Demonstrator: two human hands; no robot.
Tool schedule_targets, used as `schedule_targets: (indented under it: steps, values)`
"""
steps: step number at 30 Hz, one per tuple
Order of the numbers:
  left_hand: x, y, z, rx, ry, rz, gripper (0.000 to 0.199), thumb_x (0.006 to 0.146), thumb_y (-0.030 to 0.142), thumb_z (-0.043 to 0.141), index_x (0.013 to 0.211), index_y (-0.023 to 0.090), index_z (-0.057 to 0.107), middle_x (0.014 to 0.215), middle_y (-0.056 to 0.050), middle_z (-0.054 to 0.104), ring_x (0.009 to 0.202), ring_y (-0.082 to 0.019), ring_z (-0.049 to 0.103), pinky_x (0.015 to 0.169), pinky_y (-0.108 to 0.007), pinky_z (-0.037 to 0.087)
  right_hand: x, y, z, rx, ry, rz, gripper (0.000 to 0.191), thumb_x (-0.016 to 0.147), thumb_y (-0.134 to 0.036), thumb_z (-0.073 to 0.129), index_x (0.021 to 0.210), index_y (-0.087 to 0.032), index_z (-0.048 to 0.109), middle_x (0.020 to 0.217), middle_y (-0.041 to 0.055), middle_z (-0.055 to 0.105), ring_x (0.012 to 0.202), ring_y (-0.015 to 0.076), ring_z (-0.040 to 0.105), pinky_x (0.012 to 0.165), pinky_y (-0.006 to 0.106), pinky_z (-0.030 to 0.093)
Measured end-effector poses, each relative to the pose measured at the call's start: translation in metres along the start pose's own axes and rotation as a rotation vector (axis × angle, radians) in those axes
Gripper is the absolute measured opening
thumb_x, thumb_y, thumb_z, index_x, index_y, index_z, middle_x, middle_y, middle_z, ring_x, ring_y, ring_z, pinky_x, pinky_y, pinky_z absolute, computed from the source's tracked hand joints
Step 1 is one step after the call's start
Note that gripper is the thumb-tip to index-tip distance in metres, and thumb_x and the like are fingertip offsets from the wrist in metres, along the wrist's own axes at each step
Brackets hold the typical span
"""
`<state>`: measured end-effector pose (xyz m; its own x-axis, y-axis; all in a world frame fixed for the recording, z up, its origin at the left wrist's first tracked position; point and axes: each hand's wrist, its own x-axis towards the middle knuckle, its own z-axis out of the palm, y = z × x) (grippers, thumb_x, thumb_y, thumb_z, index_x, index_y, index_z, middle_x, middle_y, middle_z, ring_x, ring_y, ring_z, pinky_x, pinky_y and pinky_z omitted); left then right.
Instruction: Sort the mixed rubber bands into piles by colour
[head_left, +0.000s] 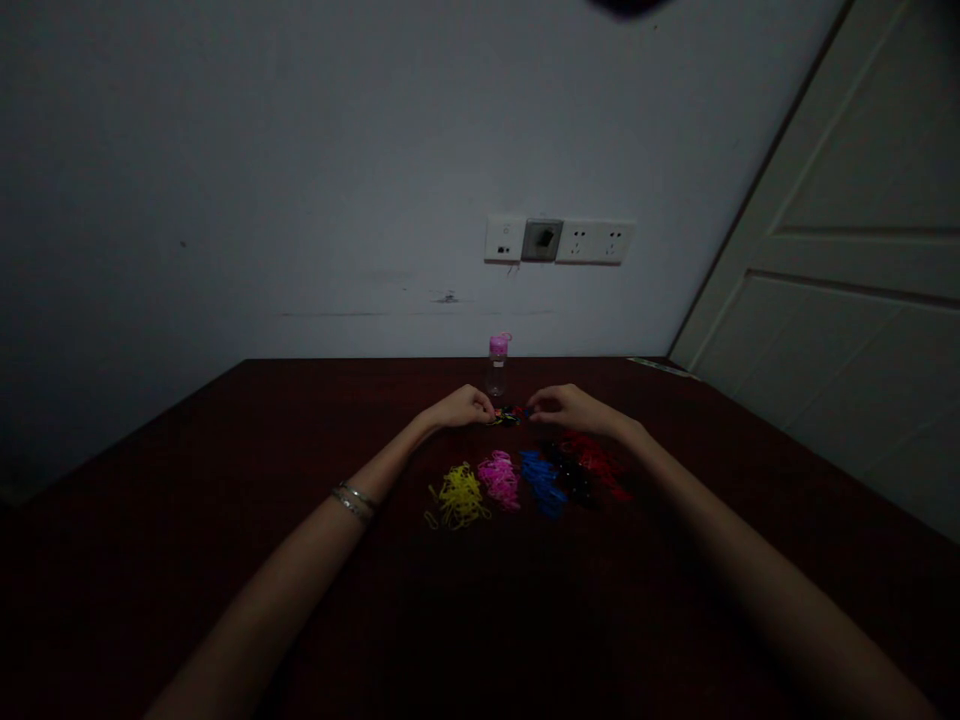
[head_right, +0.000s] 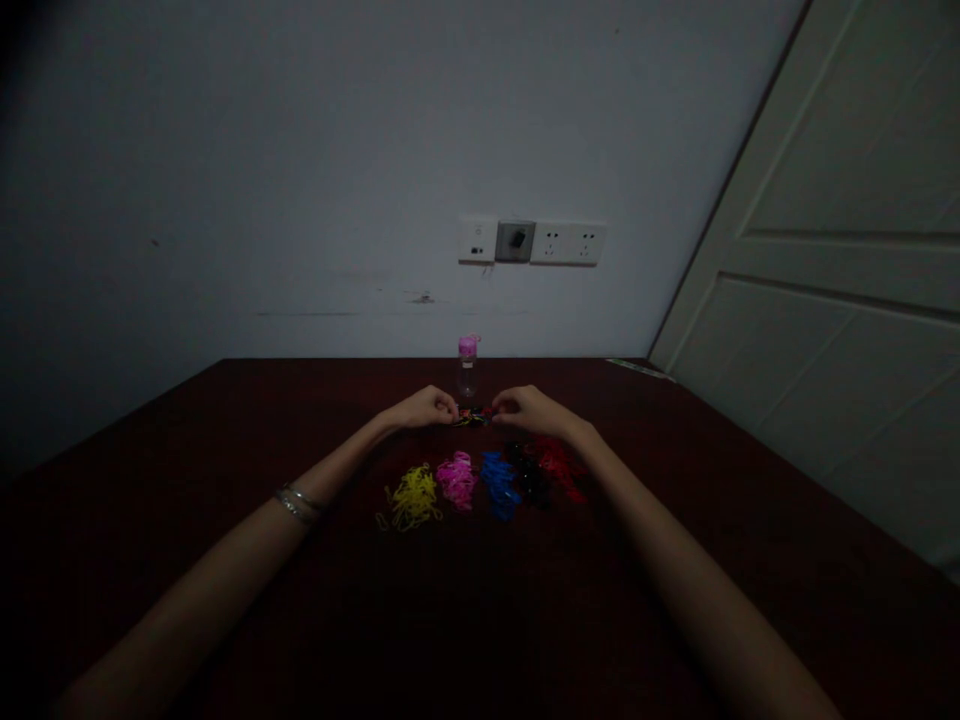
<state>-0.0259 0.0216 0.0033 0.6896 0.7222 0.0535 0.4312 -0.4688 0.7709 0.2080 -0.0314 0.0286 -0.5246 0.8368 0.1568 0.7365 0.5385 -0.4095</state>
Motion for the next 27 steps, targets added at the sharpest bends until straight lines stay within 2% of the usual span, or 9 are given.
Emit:
schedule_targets:
  steps: [5,12,15,22,25,27]
  values:
    - [0.001,0.014,0.013,-0.036,0.006,0.040,0.016,0.064,0.017,0.056,0.072,0.008,0.067,0.056,0.000,0.056,0.051,-0.006,0.042,0.051,-0.019,0.032,0.004,-0.021,0.005,-0.015,0.003,-0.091,0.026,0.076,-0.031,0.055,0.095,-0.015,0.064,0.087,0.0073,0.065,0.076,0.0156,0.057,0.069,0.026,0.043]
    - [0.001,0.021,0.017,-0.065,0.011,0.056,0.017,0.065,0.017,0.056,0.076,0.009,0.067,0.063,-0.002,0.060,0.055,-0.007,0.046,0.053,-0.019,0.034,0.006,-0.023,0.007,-0.084,0.010,-0.092,0.019,0.077,-0.023,0.051,0.083,-0.014,0.066,0.081,0.0065,0.065,0.071,0.0141,0.056,0.065,0.024,0.041]
    - [0.002,0.017,0.014,-0.047,0.007,0.071,0.019,0.065,0.020,0.057,0.076,0.008,0.067,0.066,-0.004,0.061,0.057,-0.008,0.047,0.054,-0.019,0.034,0.004,-0.017,0.004,-0.064,-0.009,-0.059,0.019,0.075,-0.022,0.051,0.082,-0.014,0.066,0.079,0.0064,0.066,0.070,0.0141,0.057,0.063,0.024,0.042]
    - [0.001,-0.006,0.001,0.257,0.077,-0.021,0.023,0.062,0.022,0.057,0.079,0.011,0.069,0.067,-0.002,0.062,0.056,-0.009,0.046,0.052,-0.020,0.033,-0.004,0.015,0.003,0.037,-0.241,0.133,0.015,0.067,-0.018,0.054,0.072,-0.015,0.068,0.068,0.0032,0.067,0.061,0.0133,0.059,0.057,0.022,0.043]
    - [0.001,-0.014,-0.003,0.316,0.085,-0.046,0.025,0.061,0.021,0.058,0.082,0.013,0.069,0.067,-0.001,0.062,0.057,-0.010,0.047,0.053,-0.020,0.033,-0.006,0.024,0.003,0.104,-0.237,0.132,0.019,0.065,-0.024,0.060,0.080,-0.015,0.068,0.073,0.0026,0.068,0.065,0.0140,0.060,0.059,0.022,0.044]
    - [0.000,-0.016,-0.004,0.328,0.090,-0.058,0.025,0.060,0.020,0.058,0.082,0.014,0.069,0.067,-0.001,0.062,0.058,-0.010,0.049,0.054,-0.020,0.034,-0.006,0.029,0.004,0.132,-0.191,0.145,0.023,0.067,-0.025,0.059,0.086,-0.015,0.066,0.077,0.0031,0.068,0.069,0.0143,0.060,0.061,0.023,0.045]
